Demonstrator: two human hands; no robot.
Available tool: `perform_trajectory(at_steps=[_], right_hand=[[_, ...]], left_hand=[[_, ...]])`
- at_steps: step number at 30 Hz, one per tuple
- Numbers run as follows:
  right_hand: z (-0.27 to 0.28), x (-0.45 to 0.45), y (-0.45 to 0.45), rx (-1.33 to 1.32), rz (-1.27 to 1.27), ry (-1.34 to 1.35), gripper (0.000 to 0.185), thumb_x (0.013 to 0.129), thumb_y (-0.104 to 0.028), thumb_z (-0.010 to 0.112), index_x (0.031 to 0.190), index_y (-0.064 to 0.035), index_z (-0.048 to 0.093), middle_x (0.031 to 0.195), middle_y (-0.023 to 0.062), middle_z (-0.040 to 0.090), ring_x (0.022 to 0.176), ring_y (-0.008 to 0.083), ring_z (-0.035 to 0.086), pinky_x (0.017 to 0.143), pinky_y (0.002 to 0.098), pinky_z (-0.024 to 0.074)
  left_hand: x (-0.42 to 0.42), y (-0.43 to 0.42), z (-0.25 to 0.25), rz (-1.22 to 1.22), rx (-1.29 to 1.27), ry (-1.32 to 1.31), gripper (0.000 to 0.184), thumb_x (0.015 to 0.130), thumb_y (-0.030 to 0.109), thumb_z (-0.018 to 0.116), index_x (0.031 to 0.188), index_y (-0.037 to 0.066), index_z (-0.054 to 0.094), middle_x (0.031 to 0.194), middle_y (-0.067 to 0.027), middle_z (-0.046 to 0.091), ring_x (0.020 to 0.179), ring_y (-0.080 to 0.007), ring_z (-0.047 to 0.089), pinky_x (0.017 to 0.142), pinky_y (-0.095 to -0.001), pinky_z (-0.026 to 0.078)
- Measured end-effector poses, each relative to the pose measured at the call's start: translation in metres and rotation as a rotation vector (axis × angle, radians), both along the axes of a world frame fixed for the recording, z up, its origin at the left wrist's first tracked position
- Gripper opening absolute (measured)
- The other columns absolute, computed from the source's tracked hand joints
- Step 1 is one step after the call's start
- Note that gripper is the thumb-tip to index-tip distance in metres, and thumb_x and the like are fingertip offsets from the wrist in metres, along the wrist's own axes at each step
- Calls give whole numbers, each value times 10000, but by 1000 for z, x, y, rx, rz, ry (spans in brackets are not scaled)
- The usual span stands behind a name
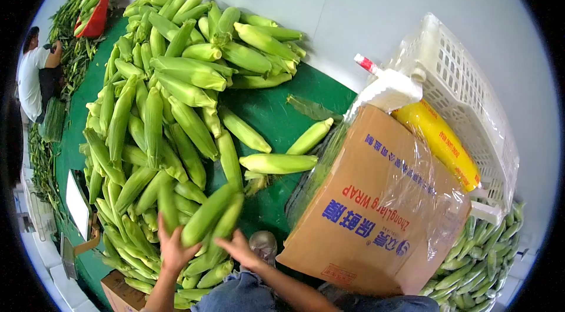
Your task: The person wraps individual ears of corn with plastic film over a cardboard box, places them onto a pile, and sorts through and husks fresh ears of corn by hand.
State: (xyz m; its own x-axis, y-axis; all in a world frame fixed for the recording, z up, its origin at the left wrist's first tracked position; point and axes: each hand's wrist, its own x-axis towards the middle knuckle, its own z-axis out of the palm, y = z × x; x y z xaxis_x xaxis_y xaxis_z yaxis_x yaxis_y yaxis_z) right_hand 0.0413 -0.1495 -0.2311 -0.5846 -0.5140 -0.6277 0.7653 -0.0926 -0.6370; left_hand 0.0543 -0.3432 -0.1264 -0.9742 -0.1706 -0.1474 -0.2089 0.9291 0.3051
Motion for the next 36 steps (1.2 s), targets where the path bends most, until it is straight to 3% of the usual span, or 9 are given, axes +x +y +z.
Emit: perform_trajectory(at_steps=[5,12,16,18,21,25,27,29,36], right_hand=[[-14,23,-18,-47,702,354,645,885,-424,663,1292,49,502,1208,204,610,1066,285,622,903,361,498],[-38,-37,23,739,-347,777,393,904,-215,640,1245,-43,547,1306,184,493,1177,377,489,930,447,446],[-55,-90,29,1247,-60,891,381,847,-193,685,1185,-63,566,1318,142,452,1190,364,452,909,445,457],[-52,-104,29,1294,185,812,393,817,-200,702,1162,-69,566,1319,118,446,1179,372,443,905,477,450],[-96,-70,29,1107,280,916,350,776,-177,693,1076,-62,552,1123,139,560,971,382,534,827,459,477],[-75,-14,45,677,116,860,298,777,-175,664,1020,-58,538,903,152,575,847,378,555,765,457,472],[-46,-7,46,691,98,730,283,777,-170,657,1006,-57,535,899,144,560,876,367,545,772,471,453],[-50,-11,51,790,232,836,296,778,-167,657,1024,-50,541,947,138,569,935,368,534,823,468,438],[-46,14,71,551,-44,815,352,843,-170,638,1121,27,551,1049,194,612,972,406,572,835,447,460]], left_hand=[[108,-50,37,124,-283,-334,986,574,334,870,1400,74,400,1518,-282,194,1365,-478,256,1085,-542,288],[-88,71,-32,-401,155,176,556,759,230,732,1268,84,564,1257,-171,551,1203,-363,489,1004,-468,400],[-206,144,-97,-705,-1,16,868,755,390,728,1465,117,310,1329,-179,500,1226,-349,490,1032,-431,386],[-242,158,-112,-776,72,-99,768,695,450,760,1313,96,474,1186,-148,593,1116,-330,558,936,-416,459],[-267,159,-122,-843,70,-202,612,635,520,765,1028,78,607,924,-130,665,938,-322,615,766,-434,522],[-287,166,-112,-458,653,-470,746,702,596,717,1166,22,607,951,-170,684,898,-300,663,845,-382,517],[-286,193,-143,-216,984,-402,808,729,632,687,1202,-18,609,1344,-246,485,1162,-320,547,983,-411,446],[-288,220,-153,-277,941,-478,894,712,667,676,1306,10,554,1488,-300,270,1383,-409,269,1150,-459,226],[-268,225,-161,-501,585,-323,903,633,683,702,1243,26,585,1282,-315,444,1178,-463,429,1026,-454,373]])
